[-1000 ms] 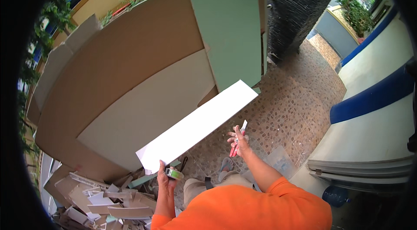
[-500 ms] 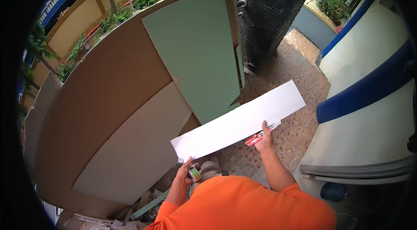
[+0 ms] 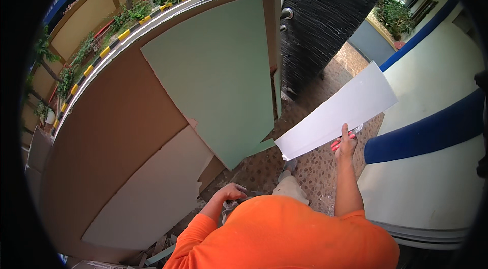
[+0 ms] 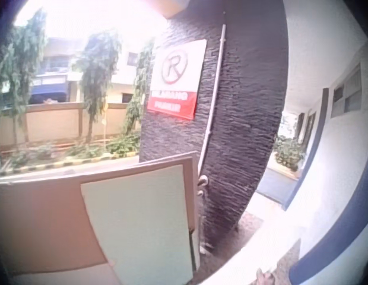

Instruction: The person measures and cuts a large sheet of drywall using a utility knife and tape measure. They score the board, snap it, and trim the edges to fit a wall section, then carry the cut piece indoors.

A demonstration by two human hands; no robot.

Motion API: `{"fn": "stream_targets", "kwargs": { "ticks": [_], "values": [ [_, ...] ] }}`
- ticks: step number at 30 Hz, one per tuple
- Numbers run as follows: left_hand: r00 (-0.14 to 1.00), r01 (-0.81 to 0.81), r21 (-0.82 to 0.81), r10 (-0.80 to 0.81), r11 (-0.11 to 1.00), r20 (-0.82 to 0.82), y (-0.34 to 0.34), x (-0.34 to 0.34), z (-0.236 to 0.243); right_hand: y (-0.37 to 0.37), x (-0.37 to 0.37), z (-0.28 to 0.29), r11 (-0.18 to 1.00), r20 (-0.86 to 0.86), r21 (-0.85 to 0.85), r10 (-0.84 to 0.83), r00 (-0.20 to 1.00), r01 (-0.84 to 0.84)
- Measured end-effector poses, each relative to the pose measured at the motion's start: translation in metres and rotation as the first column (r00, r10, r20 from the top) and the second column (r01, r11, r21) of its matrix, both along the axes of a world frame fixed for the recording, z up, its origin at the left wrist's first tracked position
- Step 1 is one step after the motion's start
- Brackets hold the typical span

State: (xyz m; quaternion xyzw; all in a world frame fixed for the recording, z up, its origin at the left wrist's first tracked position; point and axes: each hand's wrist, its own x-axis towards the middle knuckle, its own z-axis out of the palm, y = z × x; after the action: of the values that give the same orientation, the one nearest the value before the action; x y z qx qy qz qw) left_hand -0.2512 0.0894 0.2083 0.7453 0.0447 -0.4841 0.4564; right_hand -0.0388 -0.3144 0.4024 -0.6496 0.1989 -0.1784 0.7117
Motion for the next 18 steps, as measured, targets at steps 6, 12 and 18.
{"fn": "stream_targets", "kwargs": {
  "ticks": [6,12,18],
  "values": [
    [0.970,0.244,0.108,-0.241,0.964,-0.041,-0.089,0.089,-0.059,0.007,0.161,-0.036,0.968,-0.111,0.022,0.252,0.961,-0.251],
    [0.982,0.172,0.171,-0.155,0.970,-0.105,-0.196,0.174,-0.052,0.036,0.314,-0.081,0.755,-0.127,0.134,0.655,0.745,-0.642],
    [0.937,-0.283,-0.086,0.256,0.955,-0.236,-0.203,0.208,-0.019,0.086,0.399,-0.109,0.509,-0.125,0.005,0.855,0.504,-0.861]
  ]
}}
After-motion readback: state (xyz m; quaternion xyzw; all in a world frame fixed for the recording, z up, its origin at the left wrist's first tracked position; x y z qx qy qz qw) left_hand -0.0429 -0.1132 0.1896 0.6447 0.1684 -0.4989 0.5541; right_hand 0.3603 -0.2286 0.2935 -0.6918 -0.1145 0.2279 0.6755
